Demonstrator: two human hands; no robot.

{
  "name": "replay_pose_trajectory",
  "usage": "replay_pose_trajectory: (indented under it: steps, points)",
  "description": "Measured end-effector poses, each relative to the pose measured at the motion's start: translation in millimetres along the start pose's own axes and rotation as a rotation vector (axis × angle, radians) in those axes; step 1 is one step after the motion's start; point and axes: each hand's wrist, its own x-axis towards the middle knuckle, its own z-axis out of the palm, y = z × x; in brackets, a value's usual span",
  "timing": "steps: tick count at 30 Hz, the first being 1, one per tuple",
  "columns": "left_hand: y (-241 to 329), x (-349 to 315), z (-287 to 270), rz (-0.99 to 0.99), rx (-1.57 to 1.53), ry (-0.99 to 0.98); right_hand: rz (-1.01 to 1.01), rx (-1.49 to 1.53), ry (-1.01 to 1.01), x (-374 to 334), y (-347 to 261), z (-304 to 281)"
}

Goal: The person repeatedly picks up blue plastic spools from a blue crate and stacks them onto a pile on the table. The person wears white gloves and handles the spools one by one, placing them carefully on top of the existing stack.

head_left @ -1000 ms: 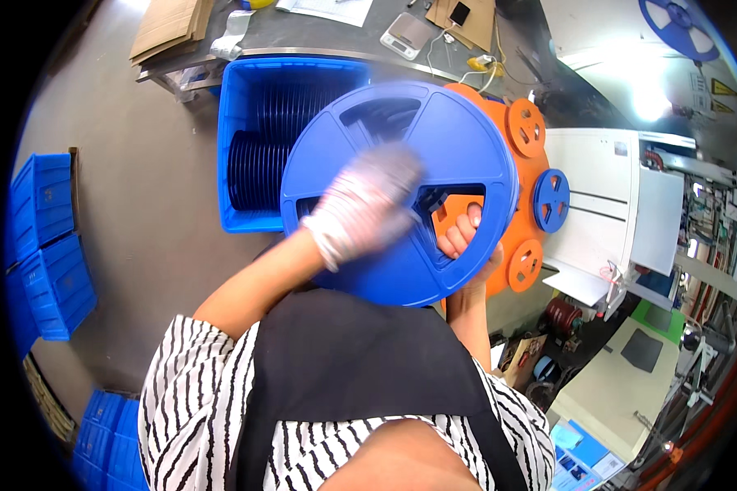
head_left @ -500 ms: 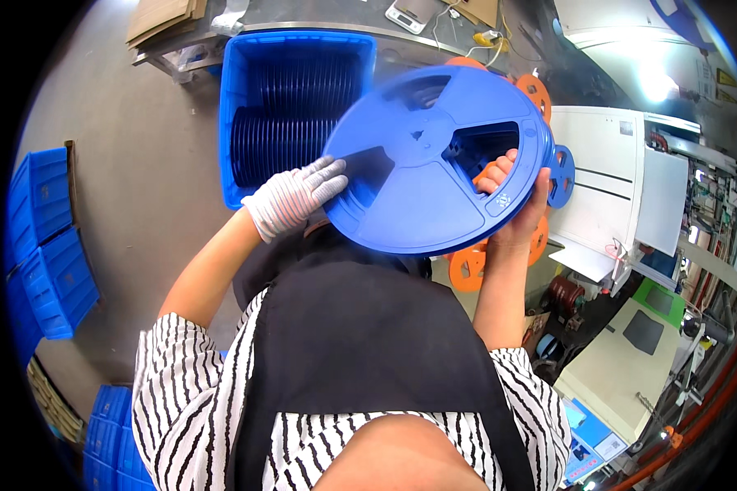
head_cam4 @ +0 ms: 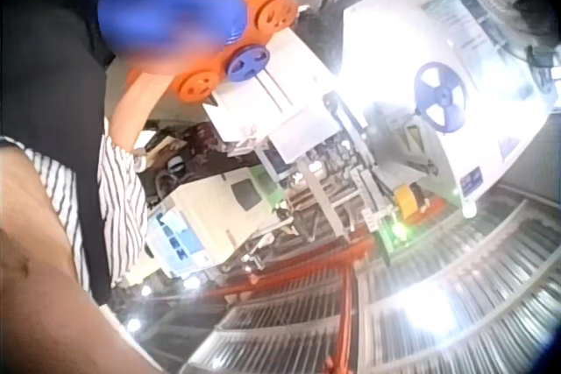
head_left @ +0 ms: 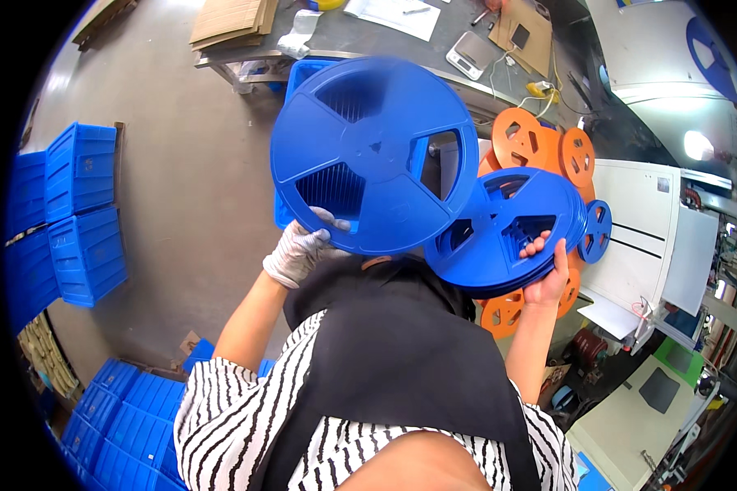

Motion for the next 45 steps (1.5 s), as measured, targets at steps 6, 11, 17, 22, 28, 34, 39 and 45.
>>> replay_pose_trajectory:
  steps: [6, 11, 17, 22, 28, 34, 39, 45]
  points:
    - [-3, 3, -7, -0.007, -0.14, 0.015, 0.043, 0.023, 0.011, 1, 9, 3]
    - [-2, 18, -31, 0.02, -0.086, 0.135, 0.046, -0.005, -0.013, -4, 14, 2]
    - [-11, 73, -95, 0.126, 0.536, 0.713, 0.038, -0.068, 0.031, -20, 25, 1]
    - [-23, 133, -204, 0.097, 1.095, 0.996, 0.037, -0.048, 0.041, -27, 28, -14]
    - [-13, 178, -213, -0.07, 1.599, 0.923, 0.018, -0.02, 0.085, -39, 28, -28]
    - [-13, 201, -214, -0.233, 1.655, 0.85, 0.008, -0.013, 0.123, -51, 31, -33]
    - [-12, 215, -272, -0.282, 1.287, 0.889, 0.034, 0.012, 0.113, -54, 35, -35]
    - [4, 189, -137, -0.337, 1.61, 0.731, -0.133, 0.137, -0.001, -56, 42, -25]
